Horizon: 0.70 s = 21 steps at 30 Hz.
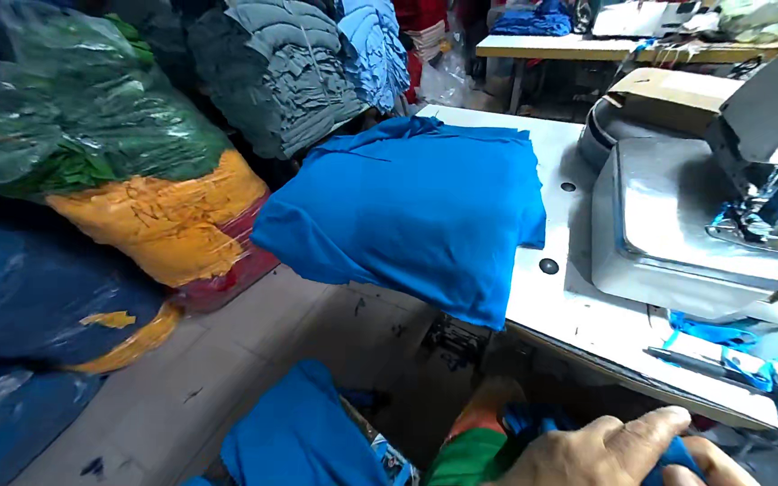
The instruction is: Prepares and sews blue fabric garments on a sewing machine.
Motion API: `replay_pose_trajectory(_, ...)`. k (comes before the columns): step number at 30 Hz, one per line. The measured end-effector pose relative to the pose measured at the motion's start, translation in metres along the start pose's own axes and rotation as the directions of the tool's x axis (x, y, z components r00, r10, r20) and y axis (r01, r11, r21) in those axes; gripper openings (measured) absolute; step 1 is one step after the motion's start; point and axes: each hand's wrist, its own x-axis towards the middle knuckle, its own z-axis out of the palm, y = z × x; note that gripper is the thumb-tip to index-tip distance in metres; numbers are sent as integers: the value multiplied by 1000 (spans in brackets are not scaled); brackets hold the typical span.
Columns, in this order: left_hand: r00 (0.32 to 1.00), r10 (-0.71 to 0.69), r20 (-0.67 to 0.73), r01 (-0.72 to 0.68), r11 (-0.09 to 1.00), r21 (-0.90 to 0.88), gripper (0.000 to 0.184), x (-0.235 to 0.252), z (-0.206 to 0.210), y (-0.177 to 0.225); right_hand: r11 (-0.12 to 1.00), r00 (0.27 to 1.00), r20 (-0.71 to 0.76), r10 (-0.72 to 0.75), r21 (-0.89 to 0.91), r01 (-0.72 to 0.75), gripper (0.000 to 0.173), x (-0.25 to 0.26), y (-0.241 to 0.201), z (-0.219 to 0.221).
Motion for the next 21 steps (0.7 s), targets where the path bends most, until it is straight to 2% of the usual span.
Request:
replay_pose_trajectory(3, 998, 24, -51, -17, 990, 138, 54, 8, 11, -4, 956, 1000, 12, 27, 292, -29, 13, -3, 11, -13)
replay_pose_trajectory(5, 992, 90, -91, -72, 980, 186, 43, 14, 11, -6, 930, 999, 13, 51, 364, -52, 33, -8, 17, -21)
replay_pose_trajectory(7, 981, 141, -132, -121, 981, 151, 38, 19, 6, -6, 942, 993, 36, 111, 316, -117, 51, -15, 20, -33)
replay_pose_trajectory(8, 974, 155, -166, -135, 983, 127, 36, 22, 2, -7, 952, 986, 56, 156, 257, -165, 53, -17, 20, -40)
replay_pose_trajectory(11, 957, 129, -258, -109, 990, 93, 29, 26, -11, -17, 971, 968, 98, 233, 37, -237, 25, -21, 22, -65)
replay_pose_trajectory(13, 947, 72, -314, -29, 990, 141, 21, 28, -18, -24, 964, 963, 62, 263, 13, -264, 18, -20, 25, -76)
replay_pose_trajectory(15, 955, 29, -296, 43, 971, 234, 19, 30, -22, -31, 968, 970, 28, 242, 55, -244, 15, -15, 26, -79)
replay_pose_trajectory(17, 972, -42, -232, 126, 923, 362, 24, 31, -20, -31, 980, 986, 28, 165, 106, -167, 17, -10, 28, -70)
replay_pose_trajectory(18, 980, -46, -191, 121, 907, 403, 30, 31, -18, -34, 979, 987, 34, 159, 126, -162, 20, -7, 28, -63)
replay_pose_trajectory(21, 995, 93, -45, -68, 917, 393, 56, 32, -12, -38, 974, 982, 73, 174, 134, -183, 23, 3, 29, -47)
